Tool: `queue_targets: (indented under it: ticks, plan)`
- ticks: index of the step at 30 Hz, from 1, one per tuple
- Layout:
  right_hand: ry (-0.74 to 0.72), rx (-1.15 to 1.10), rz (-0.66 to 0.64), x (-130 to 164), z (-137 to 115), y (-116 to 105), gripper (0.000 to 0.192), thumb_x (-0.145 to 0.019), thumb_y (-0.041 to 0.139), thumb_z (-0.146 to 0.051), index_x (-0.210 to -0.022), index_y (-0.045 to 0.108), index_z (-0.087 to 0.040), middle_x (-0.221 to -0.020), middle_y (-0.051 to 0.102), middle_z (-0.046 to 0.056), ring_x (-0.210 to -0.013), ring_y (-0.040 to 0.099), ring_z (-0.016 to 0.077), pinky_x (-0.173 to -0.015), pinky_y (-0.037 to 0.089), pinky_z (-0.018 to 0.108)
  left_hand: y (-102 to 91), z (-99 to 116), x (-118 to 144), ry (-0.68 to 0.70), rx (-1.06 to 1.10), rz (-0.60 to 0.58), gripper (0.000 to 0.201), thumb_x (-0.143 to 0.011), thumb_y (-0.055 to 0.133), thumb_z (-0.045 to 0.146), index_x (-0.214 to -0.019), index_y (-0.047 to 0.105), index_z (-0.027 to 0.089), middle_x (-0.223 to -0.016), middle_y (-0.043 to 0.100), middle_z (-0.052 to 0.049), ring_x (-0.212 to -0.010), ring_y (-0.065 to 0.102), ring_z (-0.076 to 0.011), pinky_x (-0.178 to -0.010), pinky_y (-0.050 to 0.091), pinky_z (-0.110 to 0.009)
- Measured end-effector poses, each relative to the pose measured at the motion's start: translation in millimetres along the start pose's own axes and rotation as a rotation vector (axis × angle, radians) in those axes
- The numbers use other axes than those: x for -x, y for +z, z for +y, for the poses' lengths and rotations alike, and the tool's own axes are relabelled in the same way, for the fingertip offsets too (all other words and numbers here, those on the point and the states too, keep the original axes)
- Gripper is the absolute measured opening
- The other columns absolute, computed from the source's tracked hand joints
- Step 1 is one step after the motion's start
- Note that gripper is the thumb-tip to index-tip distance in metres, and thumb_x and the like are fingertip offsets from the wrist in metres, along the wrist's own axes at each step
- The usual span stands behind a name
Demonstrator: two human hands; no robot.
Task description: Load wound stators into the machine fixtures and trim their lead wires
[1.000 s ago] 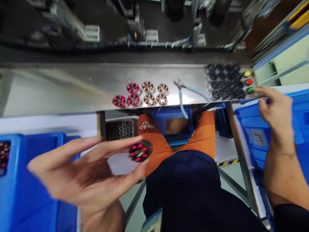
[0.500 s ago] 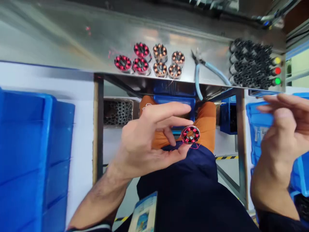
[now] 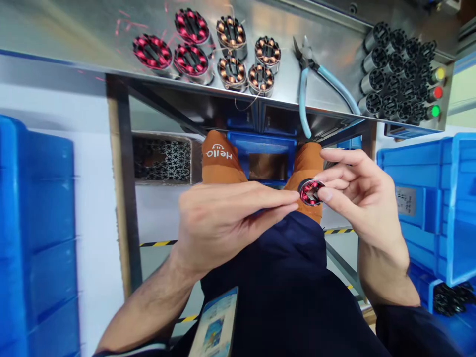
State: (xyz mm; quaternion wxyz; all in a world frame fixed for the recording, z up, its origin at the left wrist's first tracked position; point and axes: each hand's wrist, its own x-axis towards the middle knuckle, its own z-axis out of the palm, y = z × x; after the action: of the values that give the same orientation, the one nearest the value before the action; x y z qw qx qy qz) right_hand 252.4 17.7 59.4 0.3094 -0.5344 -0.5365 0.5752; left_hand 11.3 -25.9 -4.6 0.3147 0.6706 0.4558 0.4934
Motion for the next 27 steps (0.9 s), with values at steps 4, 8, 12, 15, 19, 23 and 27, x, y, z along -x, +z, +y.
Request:
queue_targets:
  ticks: [4, 8, 12, 15, 19, 23, 27]
  plan:
    - [0.005, -0.007, 0.043, -2, 6, 4, 0.051, -0.091, 0.102, -0.032, -0.136, 0.079, -0.033, -0.105, 0.087, 0.0, -0.086, 0.086, 0.0205, -0.082, 0.075, 0.034, -1.7, -8, 5, -0.027, -0.07, -0.019, 0.015, -0.103, 0.09, 0.023, -0.113, 0.09, 0.034, -0.101, 0.091, 0.008, -0.079, 0.086, -0.0123, -0.067, 0.062, -0.024]
    - [-0.061, -0.067, 0.157, -3, 20, 11, 0.061, -0.092, 0.1, -0.038, -0.147, 0.073, -0.042, -0.109, 0.085, -0.002, -0.095, 0.085, 0.0219, -0.09, 0.075, 0.039, -6.7, -33, 11, -0.113, -0.182, 0.084, 0.012, -0.101, 0.089, 0.025, -0.107, 0.092, 0.035, -0.1, 0.09, 0.007, -0.084, 0.086, -0.0168, -0.077, 0.066, -0.03]
    - [-0.108, -0.146, 0.196, -5, 33, 26, 0.06, -0.096, 0.093, -0.048, -0.152, 0.071, -0.044, -0.117, 0.083, -0.001, -0.105, 0.085, 0.0235, -0.102, 0.074, 0.044, 3.8, -42, 15, -0.369, -0.024, 0.403, 0.014, -0.097, 0.095, 0.024, -0.109, 0.094, 0.032, -0.093, 0.09, 0.005, -0.078, 0.084, -0.0112, -0.076, 0.067, -0.019]
    - [-0.105, -0.186, 0.213, -8, 37, 42, 0.053, -0.095, 0.092, -0.049, -0.145, 0.075, -0.041, -0.126, 0.083, 0.002, -0.115, 0.084, 0.0269, -0.112, 0.071, 0.05, 21.8, -23, 10, -0.358, 0.274, 0.422, 0.036, -0.088, 0.102, 0.02, -0.12, 0.093, 0.034, -0.098, 0.091, 0.004, -0.08, 0.086, -0.0127, -0.076, 0.072, -0.02]
    - [-0.121, -0.251, 0.234, -11, 36, 59, 0.043, -0.092, 0.096, -0.046, -0.13, 0.078, -0.037, -0.121, 0.085, 0.002, -0.115, 0.085, 0.0282, -0.106, 0.073, 0.049, 40.7, 5, -7, -0.298, 0.492, 0.437, 0.047, -0.084, 0.103, 0.013, -0.123, 0.092, 0.036, -0.104, 0.091, 0.004, -0.086, 0.086, -0.013, -0.08, 0.074, -0.022]
    - [-0.16, -0.32, 0.241, -14, 38, 66, 0.042, -0.088, 0.1, -0.043, -0.122, 0.076, -0.038, -0.111, 0.086, 0.0, -0.107, 0.086, 0.0269, -0.095, 0.075, 0.046, 52.8, 1, -14, -0.424, 0.666, 0.458, 0.013, -0.097, 0.096, 0.022, -0.104, 0.093, 0.032, -0.091, 0.088, 0.005, -0.076, 0.082, -0.0083, -0.074, 0.069, -0.015]
    - [-0.129, -0.32, 0.232, -16, 40, 61, 0.046, -0.087, 0.098, -0.053, -0.123, 0.075, -0.037, -0.109, 0.086, 0.001, -0.104, 0.087, 0.0293, -0.092, 0.076, 0.048, 61.2, -35, -3, -0.737, 1.042, 0.471, 0.034, -0.087, 0.103, 0.056, -0.1, 0.088, 0.028, -0.087, 0.084, 0.002, -0.07, 0.079, -0.0092, -0.057, 0.062, -0.014]
